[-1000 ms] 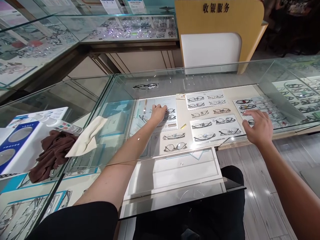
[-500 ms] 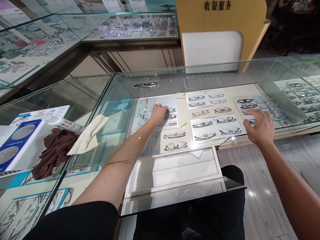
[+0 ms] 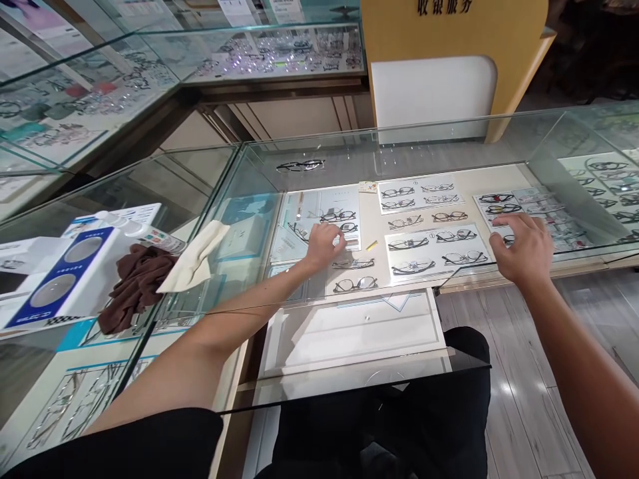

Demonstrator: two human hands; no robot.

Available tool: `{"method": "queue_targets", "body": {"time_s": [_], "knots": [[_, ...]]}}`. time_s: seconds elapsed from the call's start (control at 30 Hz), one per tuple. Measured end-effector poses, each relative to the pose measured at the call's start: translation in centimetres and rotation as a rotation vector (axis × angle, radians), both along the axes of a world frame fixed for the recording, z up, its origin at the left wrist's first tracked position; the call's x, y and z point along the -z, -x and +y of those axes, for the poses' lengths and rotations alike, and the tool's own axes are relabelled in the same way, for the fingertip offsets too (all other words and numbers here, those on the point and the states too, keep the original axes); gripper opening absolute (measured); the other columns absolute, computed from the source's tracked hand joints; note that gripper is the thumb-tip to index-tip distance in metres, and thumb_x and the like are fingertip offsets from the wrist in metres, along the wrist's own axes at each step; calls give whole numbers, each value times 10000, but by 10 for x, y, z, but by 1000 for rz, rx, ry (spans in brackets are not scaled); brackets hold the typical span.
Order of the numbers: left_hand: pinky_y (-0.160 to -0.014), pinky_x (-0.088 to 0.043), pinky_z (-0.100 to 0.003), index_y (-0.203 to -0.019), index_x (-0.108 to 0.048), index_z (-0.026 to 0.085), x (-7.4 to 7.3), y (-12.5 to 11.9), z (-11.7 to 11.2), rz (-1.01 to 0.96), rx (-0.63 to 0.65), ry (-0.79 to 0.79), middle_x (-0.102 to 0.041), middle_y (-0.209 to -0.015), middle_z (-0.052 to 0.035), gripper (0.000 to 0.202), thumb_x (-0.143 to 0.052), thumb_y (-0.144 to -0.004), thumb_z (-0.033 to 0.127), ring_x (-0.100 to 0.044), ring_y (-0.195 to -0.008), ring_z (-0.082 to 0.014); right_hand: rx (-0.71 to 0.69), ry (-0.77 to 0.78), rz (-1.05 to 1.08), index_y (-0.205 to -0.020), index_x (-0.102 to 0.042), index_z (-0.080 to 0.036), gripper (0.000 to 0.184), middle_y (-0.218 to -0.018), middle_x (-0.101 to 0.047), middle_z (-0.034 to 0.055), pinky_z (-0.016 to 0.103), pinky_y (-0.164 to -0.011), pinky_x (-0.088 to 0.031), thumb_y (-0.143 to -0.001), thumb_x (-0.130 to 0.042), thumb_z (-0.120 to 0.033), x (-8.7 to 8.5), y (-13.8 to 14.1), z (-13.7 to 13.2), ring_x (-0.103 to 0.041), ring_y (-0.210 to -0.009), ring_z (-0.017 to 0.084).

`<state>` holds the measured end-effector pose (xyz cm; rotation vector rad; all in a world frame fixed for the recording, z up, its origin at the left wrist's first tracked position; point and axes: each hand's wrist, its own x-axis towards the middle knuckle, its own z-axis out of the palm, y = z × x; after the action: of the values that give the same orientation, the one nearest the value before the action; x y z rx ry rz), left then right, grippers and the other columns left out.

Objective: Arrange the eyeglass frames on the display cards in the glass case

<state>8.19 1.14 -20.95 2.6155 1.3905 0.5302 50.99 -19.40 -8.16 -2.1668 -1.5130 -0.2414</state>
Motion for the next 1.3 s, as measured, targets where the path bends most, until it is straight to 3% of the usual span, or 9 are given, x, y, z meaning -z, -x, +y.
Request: {"method": "queue_targets", "body": {"time_s": [0.23, 0.37, 0.47, 0.57, 0.67, 0.77, 0.93, 1.1, 1.3], "knots": [[-721, -414, -360, -763, -445, 267, -36, 0, -129, 9, 511, 484, -622, -729, -13, 172, -536, -906, 245, -536, -717, -209, 7, -13, -29, -1134, -822, -222, 519, -1285, -788, 144, 560, -996, -563, -934, -463, -538, 9, -8, 4, -695, -1206, 388], [-628, -371, -314, -720, -418, 260, -85, -18, -194, -100, 769, 809, -505, -625, 52, 266, -626, -829, 136, -459, -608, -147, 2, -6, -40, -1156, -827, -232, 523, -1307, -791, 130, 566, -991, -554, -936, -472, -546, 13, -11, 7, -685, -1231, 407], [-635, -396, -296, -730, -453, 258, -133, -27, -206, -269, 939, 838, -532, -623, 64, 260, -637, -869, 138, -473, -607, -133, -5, -8, -27, -1143, -831, -220, 539, -1305, -789, 146, 579, -996, -550, -935, -458, -550, 13, -12, 9, -682, -1227, 412], [-630, -405, -292, -714, -473, 249, -183, -26, -165, -353, 862, 582, -531, -628, 51, 260, -600, -930, 180, -475, -603, -132, -8, 0, -24, -1142, -825, -224, 539, -1300, -783, 149, 569, -994, -550, -948, -455, -565, 14, -13, 11, -675, -1218, 394], [-606, -385, -301, -688, -374, 253, -217, -12, -79, -435, 527, 172, -444, -605, 42, 404, -514, -1064, 300, -396, -567, -133, -5, 14, -17, -1171, -822, -221, 563, -1313, -768, 172, 603, -1012, -541, -948, -447, -579, 16, -14, 13, -659, -1238, 411], [-700, -444, -324, -720, -438, 251, -230, 11, 15, -392, 193, -85, -493, -665, 20, 426, -570, -1088, 418, -470, -660, -153, -4, -2, 3, -1176, -826, -214, 579, -1313, -761, 198, 634, -992, -533, -934, -447, -578, 17, -14, 14, -647, -1221, 438], [-1039, -517, -460, -889, -682, 212, -215, 40, 109, -5, -87, -115, -749, -1044, -91, 127, -698, -956, 319, -655, -1065, -276, -32, -12, -7, -1176, -827, -201, 595, -1290, -772, 196, 610, -991, -537, -943, -434, -582, 16, -12, 13, -661, -1198, 426], [-1237, -365, -643, -1106, -813, 168, -186, 34, 128, 431, -103, 42, -659, -1646, -123, 296, -555, -962, 171, -484, -1505, -425, -25, -32, -8, -1156, -837, -205, 592, -1288, -787, 175, 564, -966, -528, -933, -436, -579, 14, -10, 12, -673, -1187, 404], [-1266, -320, -670, -1150, -818, 131, -165, 29, 141, 494, -128, 103, -681, -1603, -177, 391, -467, -990, 191, -462, -1510, -445, -27, -8, 10, -1167, -842, -190, 611, -1303, -786, 175, 565, -994, -534, -930, -434, -578, 11, -7, 10, -678, -1194, 403]]}}
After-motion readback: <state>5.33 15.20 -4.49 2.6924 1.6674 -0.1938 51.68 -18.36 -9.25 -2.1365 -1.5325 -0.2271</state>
